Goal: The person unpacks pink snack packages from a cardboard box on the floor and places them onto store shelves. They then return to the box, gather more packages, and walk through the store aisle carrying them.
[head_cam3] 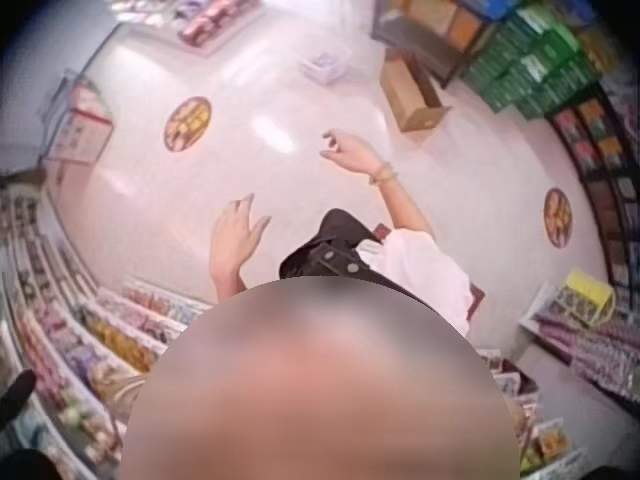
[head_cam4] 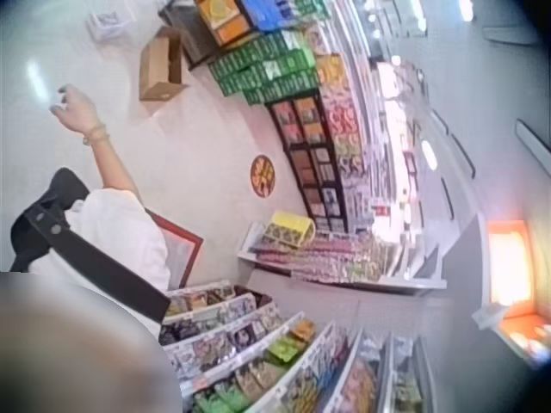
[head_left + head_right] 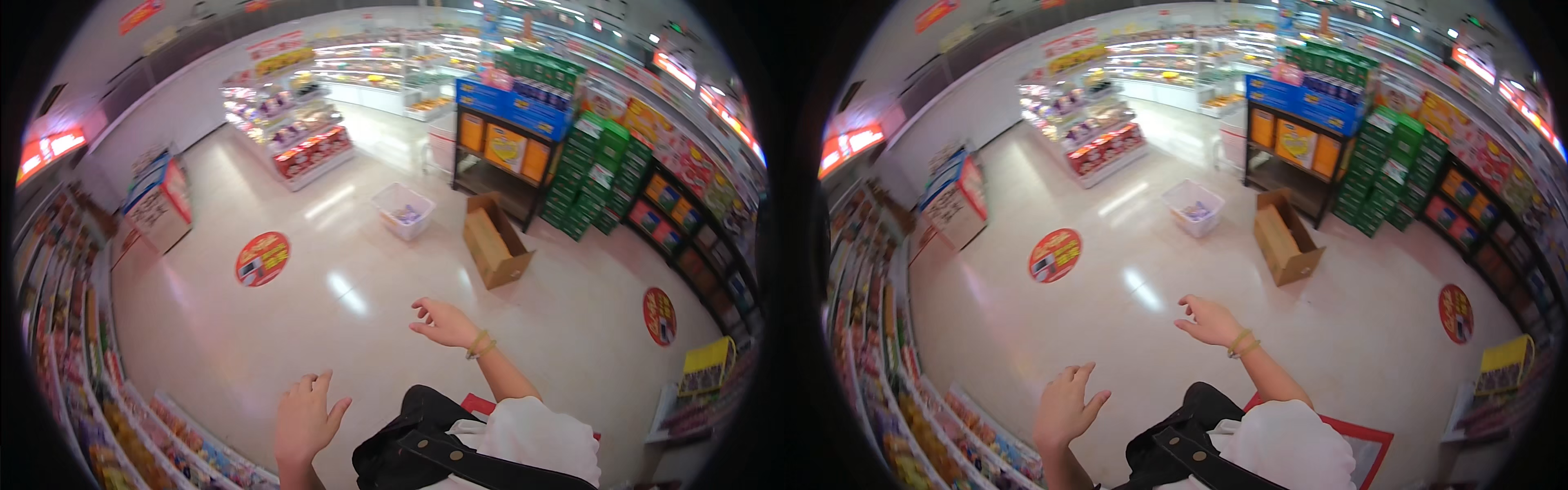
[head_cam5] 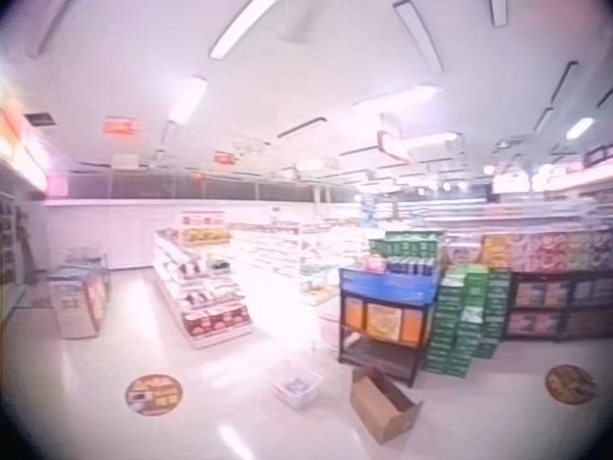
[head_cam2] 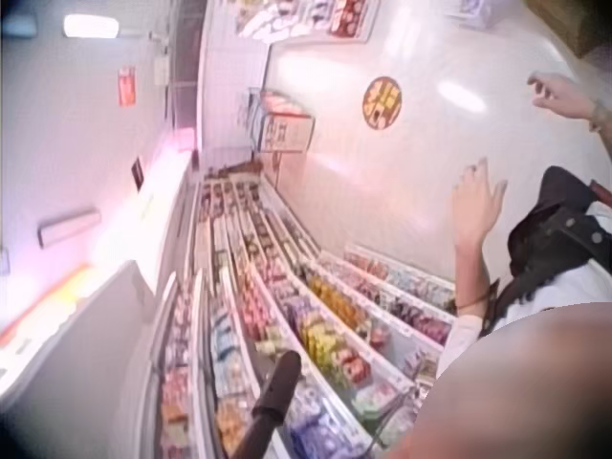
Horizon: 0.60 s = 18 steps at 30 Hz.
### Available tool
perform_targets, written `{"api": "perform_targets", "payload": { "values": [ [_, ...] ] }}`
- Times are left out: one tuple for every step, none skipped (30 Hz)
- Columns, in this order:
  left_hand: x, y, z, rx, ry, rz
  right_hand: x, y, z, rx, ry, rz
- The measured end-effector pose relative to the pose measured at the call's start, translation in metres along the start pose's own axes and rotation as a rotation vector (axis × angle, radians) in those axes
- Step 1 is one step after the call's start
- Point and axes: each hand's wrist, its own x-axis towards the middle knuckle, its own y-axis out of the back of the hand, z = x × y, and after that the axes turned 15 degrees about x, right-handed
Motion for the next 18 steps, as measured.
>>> {"api": "perform_targets", "payload": {
  "values": [
    [0.031, -0.005, 0.002, 0.001, -0.037, -0.041, 0.005, 0.011, 0.004, 0.015, -0.037, 0.028],
    [0.055, -0.012, 0.002, 0.001, -0.065, -0.086, 0.014, 0.015, 0.014, 0.031, -0.029, 0.037],
    [0.079, -0.015, 0.004, -0.012, -0.125, -0.067, 0.026, 0.017, 0.026, 0.049, -0.02, 0.044],
    [0.107, -0.014, 0.01, -0.04, -0.189, -0.033, 0.036, 0.026, 0.032, 0.046, -0.008, 0.054],
    [0.134, -0.015, 0.009, -0.066, -0.223, 0.003, 0.05, 0.032, 0.019, 0.096, -0.047, 0.03],
    [0.161, -0.016, 0.008, -0.113, -0.277, -0.029, 0.065, 0.038, 0.019, 0.113, -0.051, 0.022],
    [0.189, -0.013, 0.007, -0.142, -0.33, -0.058, 0.084, 0.044, 0.02, 0.143, -0.043, 0.02],
    [0.214, -0.012, 0.006, -0.171, -0.384, -0.088, 0.103, 0.052, 0.024, 0.173, -0.036, 0.017],
    [0.239, -0.016, 0.005, -0.182, -0.403, -0.124, 0.119, 0.061, 0.03, 0.171, -0.058, 0.063],
    [0.265, -0.018, -0.001, -0.174, -0.415, -0.146, 0.138, 0.069, 0.035, 0.175, -0.059, 0.11],
    [0.292, -0.02, -0.005, -0.166, -0.43, -0.17, 0.155, 0.077, 0.042, 0.18, -0.06, 0.159],
    [0.32, -0.021, -0.009, -0.158, -0.437, -0.172, 0.171, 0.087, 0.051, 0.175, -0.083, 0.2],
    [0.347, -0.022, -0.015, -0.151, -0.438, -0.171, 0.188, 0.096, 0.062, 0.171, -0.101, 0.236],
    [0.378, -0.024, -0.018, -0.151, -0.451, -0.177, 0.201, 0.107, 0.074, 0.162, -0.133, 0.28],
    [0.41, -0.026, -0.019, -0.189, -0.489, -0.177, 0.213, 0.118, 0.086, 0.156, -0.198, 0.297],
    [0.443, -0.027, -0.021, -0.227, -0.523, -0.176, 0.226, 0.128, 0.096, 0.151, -0.26, 0.312],
    [0.476, -0.031, -0.017, -0.279, -0.564, -0.187, 0.233, 0.141, 0.107, 0.141, -0.34, 0.328],
    [0.511, -0.034, -0.009, -0.32, -0.65, -0.164, 0.239, 0.156, 0.12, 0.142, -0.341, 0.402]
  ]
}}
